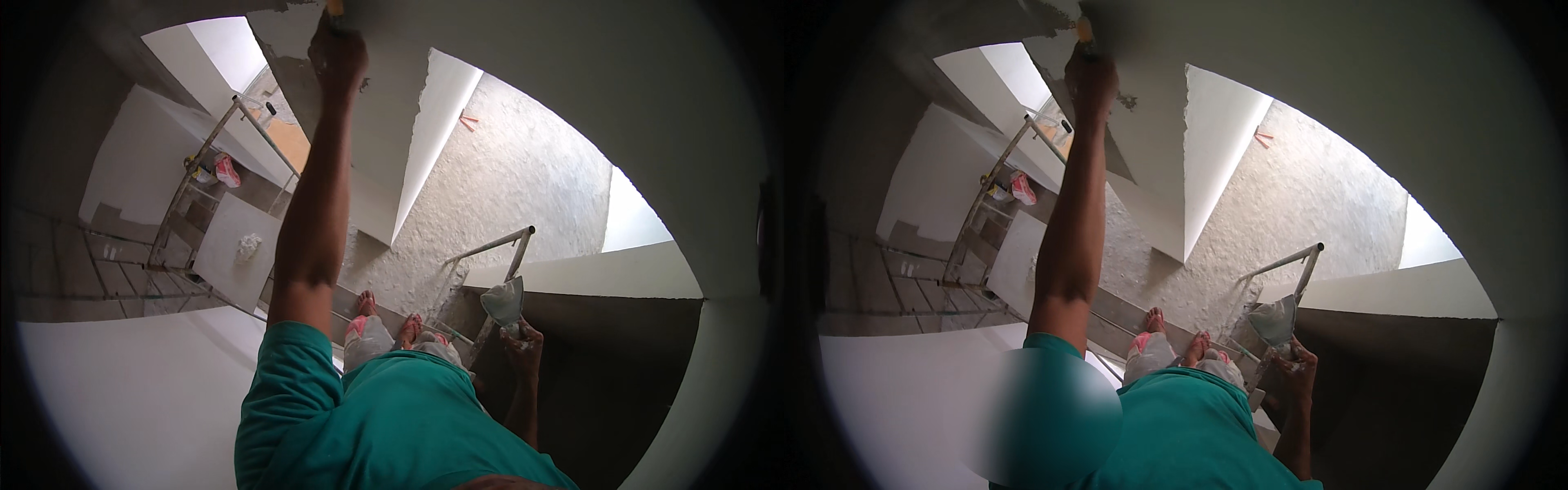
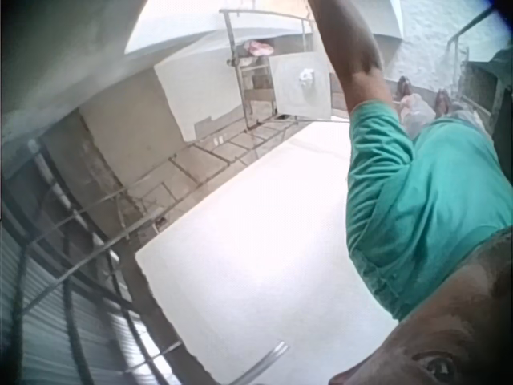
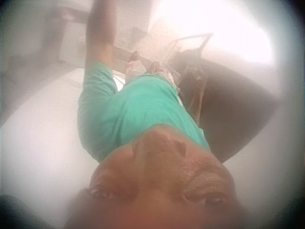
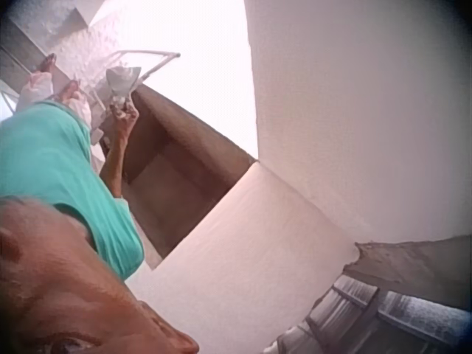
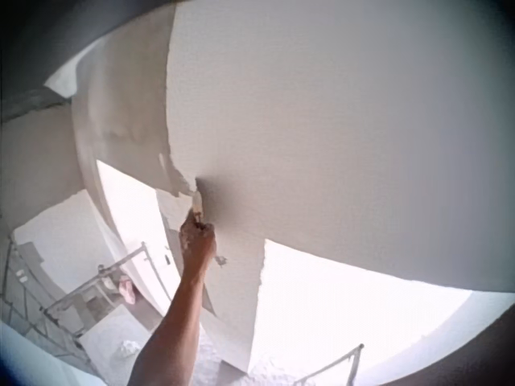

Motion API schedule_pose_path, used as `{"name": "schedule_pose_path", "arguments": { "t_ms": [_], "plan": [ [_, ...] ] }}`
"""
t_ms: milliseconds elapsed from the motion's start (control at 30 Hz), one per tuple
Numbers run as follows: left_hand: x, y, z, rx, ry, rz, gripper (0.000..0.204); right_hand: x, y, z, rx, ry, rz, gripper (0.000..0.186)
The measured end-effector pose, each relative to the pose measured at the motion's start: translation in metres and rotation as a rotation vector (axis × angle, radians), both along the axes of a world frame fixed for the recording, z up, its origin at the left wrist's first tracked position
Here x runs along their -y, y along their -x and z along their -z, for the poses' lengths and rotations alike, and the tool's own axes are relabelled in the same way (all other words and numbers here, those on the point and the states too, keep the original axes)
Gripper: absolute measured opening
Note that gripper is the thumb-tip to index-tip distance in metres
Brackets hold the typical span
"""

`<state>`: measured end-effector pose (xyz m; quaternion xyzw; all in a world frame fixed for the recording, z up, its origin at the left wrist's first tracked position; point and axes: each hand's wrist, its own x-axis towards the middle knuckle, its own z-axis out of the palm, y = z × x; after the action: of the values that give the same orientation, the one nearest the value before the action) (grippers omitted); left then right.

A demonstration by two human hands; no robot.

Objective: The person applies plaster to a ceiling using a trowel and hawk. They repeatedly scoop plaster from the hawk and spread it onto the ceiling surface while standing on a scaffold.

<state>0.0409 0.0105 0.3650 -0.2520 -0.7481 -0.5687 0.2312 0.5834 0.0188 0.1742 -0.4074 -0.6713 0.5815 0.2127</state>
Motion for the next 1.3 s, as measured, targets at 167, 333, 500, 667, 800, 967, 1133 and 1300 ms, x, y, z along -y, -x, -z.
{"name": "schedule_pose_path", "arguments": {
  "t_ms": [167, 333, 500, 667, 800, 967, 1133, 1300],
  "plan": [
    [-0.035, -0.063, 0.008, -0.094, -0.054, 0.037, 0.044, 0.004, 0.003, -0.009, -0.010, 0.045, 0.004, 0.038],
    [-0.049, -0.150, 0.030, -0.350, -0.004, 0.073, 0.060, 0.002, 0.005, -0.007, -0.014, -0.016, 0.005, 0.039],
    [0.019, -0.184, 0.027, 0.049, -0.097, 0.436, 0.047, -0.002, 0.004, -0.012, 0.032, -0.010, -0.014, 0.043],
    [0.123, -0.200, 0.142, 1.055, -0.348, 0.533, 0.032, -0.007, 0.020, -0.024, 0.035, 0.030, -0.099, 0.049],
    [0.199, -0.244, 0.211, 1.347, -0.619, 0.325, 0.035, -0.010, 0.037, -0.017, 0.055, -0.036, -0.181, 0.050],
    [0.260, -0.275, 0.218, 1.335, -0.682, 0.143, 0.038, -0.017, 0.058, -0.011, 0.214, -0.189, -0.339, 0.052],
    [0.311, -0.289, 0.216, 1.249, -0.676, 0.037, 0.051, -0.004, 0.083, -0.008, 0.104, -0.058, -0.444, 0.055],
    [0.335, -0.298, 0.236, 1.325, -0.689, -0.108, 0.049, 0.005, 0.089, 0.019, 0.070, -0.085, -0.489, 0.056]
  ]
}}
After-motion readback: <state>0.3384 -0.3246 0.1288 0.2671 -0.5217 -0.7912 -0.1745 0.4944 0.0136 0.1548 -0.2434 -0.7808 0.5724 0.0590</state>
